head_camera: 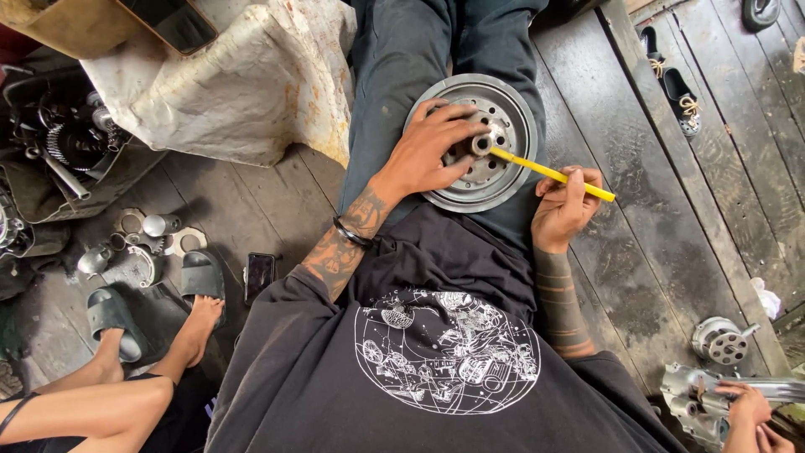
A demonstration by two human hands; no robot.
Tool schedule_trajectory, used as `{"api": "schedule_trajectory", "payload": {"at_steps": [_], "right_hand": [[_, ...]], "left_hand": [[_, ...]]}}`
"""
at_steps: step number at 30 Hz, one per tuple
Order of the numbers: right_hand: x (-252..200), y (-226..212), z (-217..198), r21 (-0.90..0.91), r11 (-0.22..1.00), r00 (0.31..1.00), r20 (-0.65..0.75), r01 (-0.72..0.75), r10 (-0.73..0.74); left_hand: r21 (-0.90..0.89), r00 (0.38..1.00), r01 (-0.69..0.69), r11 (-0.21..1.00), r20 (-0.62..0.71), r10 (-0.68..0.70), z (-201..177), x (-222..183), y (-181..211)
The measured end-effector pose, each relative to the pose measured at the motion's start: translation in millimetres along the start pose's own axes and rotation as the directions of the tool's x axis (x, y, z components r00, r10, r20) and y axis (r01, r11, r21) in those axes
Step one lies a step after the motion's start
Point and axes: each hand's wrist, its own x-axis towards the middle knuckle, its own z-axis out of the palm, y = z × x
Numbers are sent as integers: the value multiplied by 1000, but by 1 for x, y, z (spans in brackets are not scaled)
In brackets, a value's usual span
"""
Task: Cleaning a motorcycle flywheel component using a small brush or pick tool while sitting on the floor.
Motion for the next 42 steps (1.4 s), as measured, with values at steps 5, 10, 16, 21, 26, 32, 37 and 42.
{"api": "schedule_trajectory", "payload": {"at_steps": [5,10,16,21,26,32,37,42], "right_hand": [[2,5,-6,21,999,1000,9,-28,28],[3,2,-7,21,998,998,15,-62,62],[6,11,-14,-15,999,998,44,-46,46],[3,12,-14,5,998,997,41,-69,68],[1,10,-10,-42,998,998,50,-40,42],[-2,11,-10,-12,998,996,69,-56,57],[3,9,-13,-13,998,997,32,-69,70],[-8,0,-3,-78,995,993,100,-59,67]], "left_hand": [[-13,1000,21,1000,-10,-21,5,-7,1],[65,999,32,997,-27,-30,14,-13,0],[82,997,70,994,-35,-68,19,-12,1],[94,997,68,993,-35,-65,18,-14,-5],[-28,997,76,997,-26,-76,9,-10,-3],[-87,994,88,992,-49,-93,7,-13,-5],[-203,985,120,972,-96,-142,2,-13,-1],[-118,917,205,972,-323,-233,10,-19,-15]]}}
